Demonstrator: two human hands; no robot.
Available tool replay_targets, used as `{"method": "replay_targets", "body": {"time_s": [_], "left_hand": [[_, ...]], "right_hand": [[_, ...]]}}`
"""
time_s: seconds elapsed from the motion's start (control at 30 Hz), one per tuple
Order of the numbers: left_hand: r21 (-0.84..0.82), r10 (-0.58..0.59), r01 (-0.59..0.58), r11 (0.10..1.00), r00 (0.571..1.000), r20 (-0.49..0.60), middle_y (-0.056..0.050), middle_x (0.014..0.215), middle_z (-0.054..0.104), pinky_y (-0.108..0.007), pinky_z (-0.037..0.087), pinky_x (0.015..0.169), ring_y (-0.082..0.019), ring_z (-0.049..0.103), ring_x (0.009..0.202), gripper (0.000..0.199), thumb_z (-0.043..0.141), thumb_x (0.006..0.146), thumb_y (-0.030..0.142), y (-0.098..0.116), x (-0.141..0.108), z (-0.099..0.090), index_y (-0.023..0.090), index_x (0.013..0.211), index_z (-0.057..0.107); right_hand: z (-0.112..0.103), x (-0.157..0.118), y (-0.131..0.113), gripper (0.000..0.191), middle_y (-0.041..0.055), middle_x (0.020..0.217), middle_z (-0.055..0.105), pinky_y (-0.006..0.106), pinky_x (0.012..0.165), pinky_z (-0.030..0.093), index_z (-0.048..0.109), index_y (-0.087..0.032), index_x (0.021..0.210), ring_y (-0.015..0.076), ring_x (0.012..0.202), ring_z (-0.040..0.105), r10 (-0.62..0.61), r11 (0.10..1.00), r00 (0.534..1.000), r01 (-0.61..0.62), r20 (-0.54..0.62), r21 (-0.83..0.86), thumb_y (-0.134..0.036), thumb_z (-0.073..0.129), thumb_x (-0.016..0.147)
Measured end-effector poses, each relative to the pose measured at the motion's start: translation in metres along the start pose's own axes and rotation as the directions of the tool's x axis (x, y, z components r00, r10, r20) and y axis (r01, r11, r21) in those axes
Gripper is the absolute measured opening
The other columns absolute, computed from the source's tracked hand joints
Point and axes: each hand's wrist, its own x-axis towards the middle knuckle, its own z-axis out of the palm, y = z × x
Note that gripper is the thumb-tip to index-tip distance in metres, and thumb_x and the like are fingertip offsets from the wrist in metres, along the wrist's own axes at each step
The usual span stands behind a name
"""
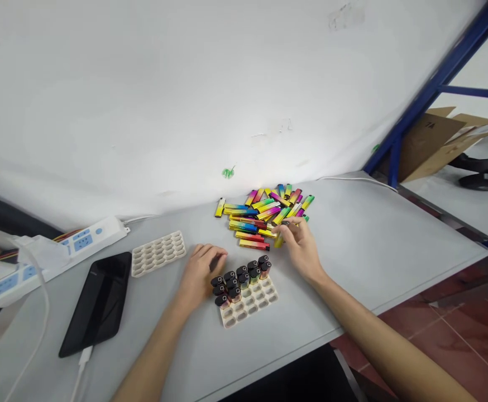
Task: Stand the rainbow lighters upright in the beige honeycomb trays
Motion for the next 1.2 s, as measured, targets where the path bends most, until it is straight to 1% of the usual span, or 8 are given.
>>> {"method": "replay_targets", "body": {"time_s": [0.07,0.17,0.27,0.43,0.7,1.0,1.1,1.2], "left_hand": [[0.002,-0.006,0.006,1.000,1.000,0.008,-0.002,0.090,0.069,-0.036,0.045,0.080,-0.021,0.056,0.089,0.015,0.049,0.096,0.026,0.0005,0.0000,-0.0005,0.022,0.090,0.063],[0.003,-0.012,0.012,1.000,1.000,0.015,-0.003,0.091,0.069,-0.036,0.045,0.081,-0.021,0.056,0.090,0.015,0.050,0.096,0.028,0.0015,-0.0007,-0.0016,0.023,0.091,0.063],[-0.002,-0.013,0.013,1.000,1.000,0.018,-0.003,0.092,0.069,-0.037,0.046,0.082,-0.022,0.056,0.091,0.015,0.050,0.096,0.028,0.0023,-0.0014,-0.0021,0.023,0.091,0.063],[-0.013,-0.019,0.019,1.000,1.000,0.013,-0.004,0.092,0.069,-0.037,0.047,0.081,-0.022,0.055,0.091,0.015,0.050,0.095,0.027,0.0026,-0.0018,-0.0018,0.023,0.091,0.064],[0.002,-0.015,0.015,1.000,0.999,0.046,-0.004,0.094,0.067,-0.038,0.046,0.081,-0.022,0.053,0.093,0.017,0.047,0.097,0.028,0.0045,-0.0019,-0.0029,0.022,0.092,0.063],[0.004,-0.024,0.024,1.000,0.998,0.052,-0.004,0.095,0.068,-0.039,0.046,0.082,-0.023,0.053,0.093,0.016,0.048,0.096,0.026,0.0077,-0.0011,-0.0045,0.023,0.091,0.062],[0.010,-0.038,0.037,0.999,0.997,0.066,-0.004,0.095,0.068,-0.039,0.046,0.082,-0.023,0.053,0.093,0.016,0.048,0.096,0.027,0.0076,-0.0006,-0.0039,0.023,0.091,0.062],[0.009,-0.044,0.043,0.999,0.996,0.076,-0.005,0.095,0.068,-0.039,0.046,0.083,-0.024,0.053,0.094,0.017,0.048,0.096,0.027,0.0075,-0.0005,-0.0039,0.022,0.091,0.063]], "right_hand": [[-0.0010,0.0009,-0.0016,0.028,-0.0011,0.078,0.063,0.030,0.062,0.047,0.049,-0.025,0.113,0.0152,0.065,0.059,0.036,0.997,0.999,-0.036,0.002,0.062,-0.048,0.049,0.097],[-0.0023,0.0012,-0.0022,0.033,-0.0030,0.072,0.054,0.028,0.052,0.039,0.054,-0.025,0.118,0.0124,0.053,0.046,0.063,0.998,0.998,-0.063,-0.006,0.013,-0.050,0.046,0.097],[-0.0019,0.0000,-0.0017,0.031,-0.0039,0.069,0.048,0.028,0.054,0.034,0.057,-0.025,0.115,0.0129,0.056,0.040,0.063,0.995,0.998,-0.063,-0.005,-0.071,-0.049,0.049,0.096],[0.0009,-0.0022,-0.0020,0.025,-0.0063,0.065,0.033,0.028,0.057,0.030,0.060,-0.025,0.107,0.0134,0.059,0.033,0.017,0.980,0.999,-0.009,0.039,-0.199,-0.043,0.061,0.090],[0.0014,-0.0039,-0.0044,0.026,-0.0059,0.065,0.034,0.028,0.058,0.030,0.062,-0.026,0.108,0.0140,0.059,0.034,0.030,0.974,0.997,-0.012,0.073,-0.228,-0.044,0.059,0.090],[0.0025,-0.0050,-0.0033,0.033,-0.0038,0.068,0.045,0.030,0.057,0.037,0.063,-0.025,0.113,0.0148,0.059,0.042,0.059,0.977,0.992,-0.036,0.108,-0.211,-0.049,0.058,0.090],[0.0019,-0.0055,-0.0037,0.039,-0.0022,0.071,0.050,0.030,0.059,0.040,0.062,-0.026,0.121,0.0152,0.059,0.047,0.077,0.985,0.987,-0.053,0.140,-0.164,-0.051,0.051,0.094],[0.0025,-0.0064,-0.0052,0.043,-0.0018,0.070,0.048,0.030,0.057,0.037,0.063,-0.024,0.119,0.0145,0.058,0.045,0.060,0.994,0.985,-0.044,0.164,-0.099,-0.053,0.040,0.099]]}}
